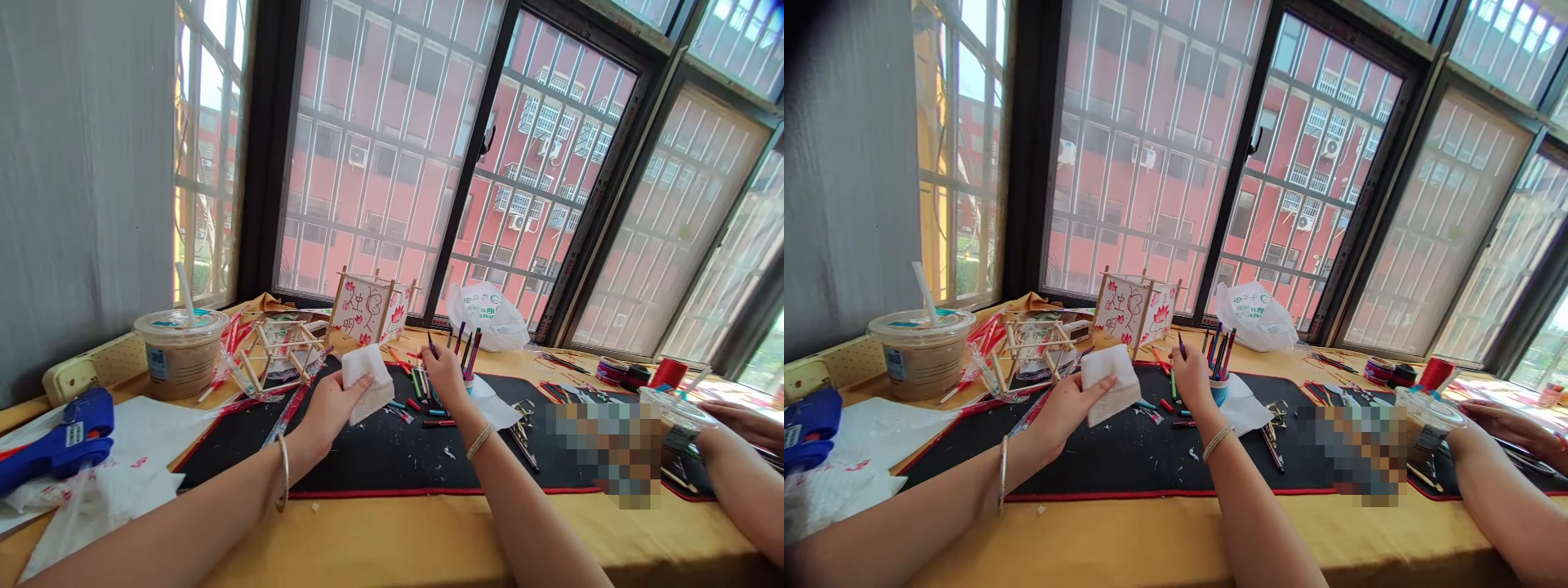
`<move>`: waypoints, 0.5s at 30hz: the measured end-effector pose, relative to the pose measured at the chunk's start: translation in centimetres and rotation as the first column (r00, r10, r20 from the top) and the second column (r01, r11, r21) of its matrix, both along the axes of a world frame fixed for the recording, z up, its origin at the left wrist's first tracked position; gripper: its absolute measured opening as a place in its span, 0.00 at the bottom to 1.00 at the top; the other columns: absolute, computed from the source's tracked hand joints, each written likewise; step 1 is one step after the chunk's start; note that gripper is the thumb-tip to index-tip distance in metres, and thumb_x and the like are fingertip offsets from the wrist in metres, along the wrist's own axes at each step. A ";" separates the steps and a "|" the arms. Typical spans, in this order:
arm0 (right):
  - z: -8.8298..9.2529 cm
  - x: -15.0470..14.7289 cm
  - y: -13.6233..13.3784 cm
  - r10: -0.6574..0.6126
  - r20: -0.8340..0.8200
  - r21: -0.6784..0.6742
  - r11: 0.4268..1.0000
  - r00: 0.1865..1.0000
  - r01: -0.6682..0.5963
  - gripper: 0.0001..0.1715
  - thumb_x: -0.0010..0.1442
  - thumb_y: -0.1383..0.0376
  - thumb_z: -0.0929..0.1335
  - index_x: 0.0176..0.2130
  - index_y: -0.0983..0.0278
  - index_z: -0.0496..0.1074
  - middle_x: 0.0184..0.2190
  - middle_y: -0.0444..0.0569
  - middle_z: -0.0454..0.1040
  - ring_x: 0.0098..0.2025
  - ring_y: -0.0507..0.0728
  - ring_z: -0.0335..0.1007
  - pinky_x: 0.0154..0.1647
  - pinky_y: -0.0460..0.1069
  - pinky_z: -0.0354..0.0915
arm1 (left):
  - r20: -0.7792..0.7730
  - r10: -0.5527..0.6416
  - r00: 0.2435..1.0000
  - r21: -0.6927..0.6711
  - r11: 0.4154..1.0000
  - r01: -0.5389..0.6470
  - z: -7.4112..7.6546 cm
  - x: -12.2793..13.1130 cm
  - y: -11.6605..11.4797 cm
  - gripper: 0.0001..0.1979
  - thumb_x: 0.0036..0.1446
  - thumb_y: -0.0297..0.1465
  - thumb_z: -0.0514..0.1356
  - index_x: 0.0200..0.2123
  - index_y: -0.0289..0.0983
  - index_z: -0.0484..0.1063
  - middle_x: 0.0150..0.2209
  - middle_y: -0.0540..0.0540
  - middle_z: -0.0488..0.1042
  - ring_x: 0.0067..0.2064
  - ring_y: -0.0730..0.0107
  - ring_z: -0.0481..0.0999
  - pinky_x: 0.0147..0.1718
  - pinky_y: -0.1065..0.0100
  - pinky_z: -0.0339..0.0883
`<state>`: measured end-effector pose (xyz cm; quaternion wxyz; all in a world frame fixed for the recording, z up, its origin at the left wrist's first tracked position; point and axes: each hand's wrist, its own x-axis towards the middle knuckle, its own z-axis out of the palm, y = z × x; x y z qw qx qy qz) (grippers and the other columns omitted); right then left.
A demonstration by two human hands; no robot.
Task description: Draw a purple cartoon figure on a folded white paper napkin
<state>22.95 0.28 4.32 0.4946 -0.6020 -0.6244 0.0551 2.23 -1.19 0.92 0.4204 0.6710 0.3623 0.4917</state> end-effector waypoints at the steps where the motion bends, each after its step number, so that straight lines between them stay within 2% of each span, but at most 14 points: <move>1: 0.0 0.4 0.1 -0.004 -0.010 -0.024 1.000 1.000 0.004 0.16 0.65 0.59 0.66 0.49 0.67 0.70 0.45 0.50 0.73 0.42 0.57 0.73 0.42 0.55 0.72 | -0.065 0.009 0.998 0.091 0.996 -0.003 0.1 -0.2 -0.2 0.15 0.62 0.41 0.58 0.42 0.34 0.71 0.42 0.47 0.74 0.42 0.64 0.75 0.42 0.58 0.72; 3: -0.1 0.9 0.3 -0.005 -0.027 -0.061 0.998 1.000 0.003 0.16 0.65 0.60 0.66 0.50 0.66 0.69 0.47 0.51 0.73 0.44 0.57 0.73 0.43 0.56 0.72 | -0.203 0.006 0.979 0.287 0.956 0.053 0.4 -0.5 -0.9 0.14 0.63 0.41 0.57 0.40 0.35 0.72 0.42 0.47 0.74 0.44 0.62 0.75 0.46 0.56 0.70; 5: -0.3 1.1 0.6 0.001 -0.046 -0.083 0.997 0.999 -0.005 0.17 0.65 0.60 0.66 0.51 0.66 0.69 0.48 0.52 0.72 0.44 0.58 0.73 0.44 0.56 0.71 | -0.343 -0.006 0.939 0.454 0.874 0.172 0.4 -0.5 -1.4 0.12 0.63 0.39 0.57 0.42 0.37 0.72 0.45 0.46 0.74 0.48 0.62 0.73 0.50 0.53 0.68; 7: -0.5 1.1 0.9 0.009 -0.065 -0.090 0.996 0.998 -0.015 0.17 0.65 0.60 0.66 0.51 0.66 0.69 0.48 0.52 0.72 0.44 0.58 0.73 0.44 0.56 0.72 | -0.475 0.009 0.880 0.556 0.778 0.292 -0.1 -0.2 -1.6 0.10 0.63 0.37 0.57 0.44 0.37 0.72 0.46 0.44 0.74 0.49 0.63 0.73 0.50 0.53 0.67; 9: -0.7 1.0 1.3 0.022 -0.079 -0.078 0.997 0.997 -0.028 0.18 0.65 0.60 0.66 0.52 0.66 0.69 0.48 0.52 0.72 0.45 0.58 0.73 0.44 0.56 0.72 | -0.592 0.051 0.805 0.595 0.701 0.393 -1.0 0.3 -1.4 0.09 0.63 0.35 0.57 0.42 0.36 0.72 0.44 0.45 0.74 0.46 0.64 0.74 0.47 0.55 0.70; 11: -0.9 0.9 1.6 0.039 -0.078 -0.054 0.998 0.996 -0.043 0.18 0.65 0.60 0.66 0.52 0.65 0.68 0.49 0.52 0.72 0.45 0.58 0.72 0.44 0.57 0.72 | -0.699 0.090 0.710 0.582 0.649 0.490 -1.9 0.7 -1.0 0.08 0.63 0.34 0.58 0.39 0.35 0.72 0.41 0.46 0.74 0.43 0.67 0.75 0.43 0.59 0.72; 13: -1.0 0.8 1.8 0.047 -0.060 -0.034 0.998 0.997 -0.049 0.18 0.65 0.60 0.66 0.52 0.65 0.68 0.50 0.52 0.71 0.46 0.58 0.72 0.44 0.57 0.71 | -0.786 0.126 0.605 0.536 0.626 0.566 -2.6 0.9 -0.8 0.07 0.62 0.33 0.59 0.37 0.35 0.72 0.38 0.48 0.74 0.39 0.69 0.75 0.39 0.62 0.73; 15: -1.0 0.5 1.7 0.039 -0.030 -0.035 0.999 0.999 -0.040 0.17 0.65 0.60 0.66 0.52 0.65 0.69 0.49 0.52 0.72 0.45 0.58 0.73 0.44 0.57 0.72 | -0.844 0.164 0.510 0.488 0.628 0.606 -2.8 0.9 -1.0 0.07 0.62 0.33 0.59 0.36 0.35 0.72 0.37 0.48 0.74 0.38 0.70 0.75 0.38 0.63 0.73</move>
